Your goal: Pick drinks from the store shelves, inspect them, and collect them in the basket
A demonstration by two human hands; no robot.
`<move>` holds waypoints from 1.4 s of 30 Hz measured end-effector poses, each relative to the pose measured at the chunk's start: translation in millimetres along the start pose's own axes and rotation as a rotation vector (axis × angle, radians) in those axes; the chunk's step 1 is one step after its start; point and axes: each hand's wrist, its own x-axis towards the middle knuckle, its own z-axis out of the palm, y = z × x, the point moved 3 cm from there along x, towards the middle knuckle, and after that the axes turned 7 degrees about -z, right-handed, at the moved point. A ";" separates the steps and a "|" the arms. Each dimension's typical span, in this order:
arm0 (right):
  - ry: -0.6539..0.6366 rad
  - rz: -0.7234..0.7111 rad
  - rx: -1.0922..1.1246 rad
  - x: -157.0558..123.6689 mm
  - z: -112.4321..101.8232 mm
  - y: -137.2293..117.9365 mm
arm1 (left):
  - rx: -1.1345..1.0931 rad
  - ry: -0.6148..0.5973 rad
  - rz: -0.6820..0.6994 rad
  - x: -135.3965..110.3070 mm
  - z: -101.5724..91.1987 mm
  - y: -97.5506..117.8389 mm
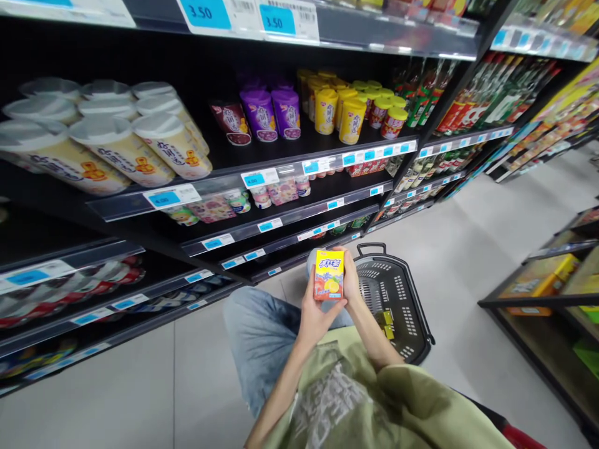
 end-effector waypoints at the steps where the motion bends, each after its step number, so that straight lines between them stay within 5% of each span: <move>1: -0.001 0.007 -0.008 -1.4 2.2 2.3 | 0.009 0.016 0.005 0.0 -2.1 -1.7; 19: 0.086 0.034 -0.064 -6.1 -0.9 4.3 | 0.011 0.116 -0.017 -3.1 4.1 -5.0; 26: -0.091 0.299 0.049 -13.9 22.3 15.8 | 0.063 0.205 -0.037 -12.1 -8.5 -5.9; 32: -0.209 0.346 0.025 -21.4 24.5 11.0 | 0.048 0.200 -0.025 -12.3 -5.5 -6.2; 42: -0.047 0.322 0.114 -22.6 3.3 10.5 | 0.228 0.121 0.083 -15.6 0.0 6.1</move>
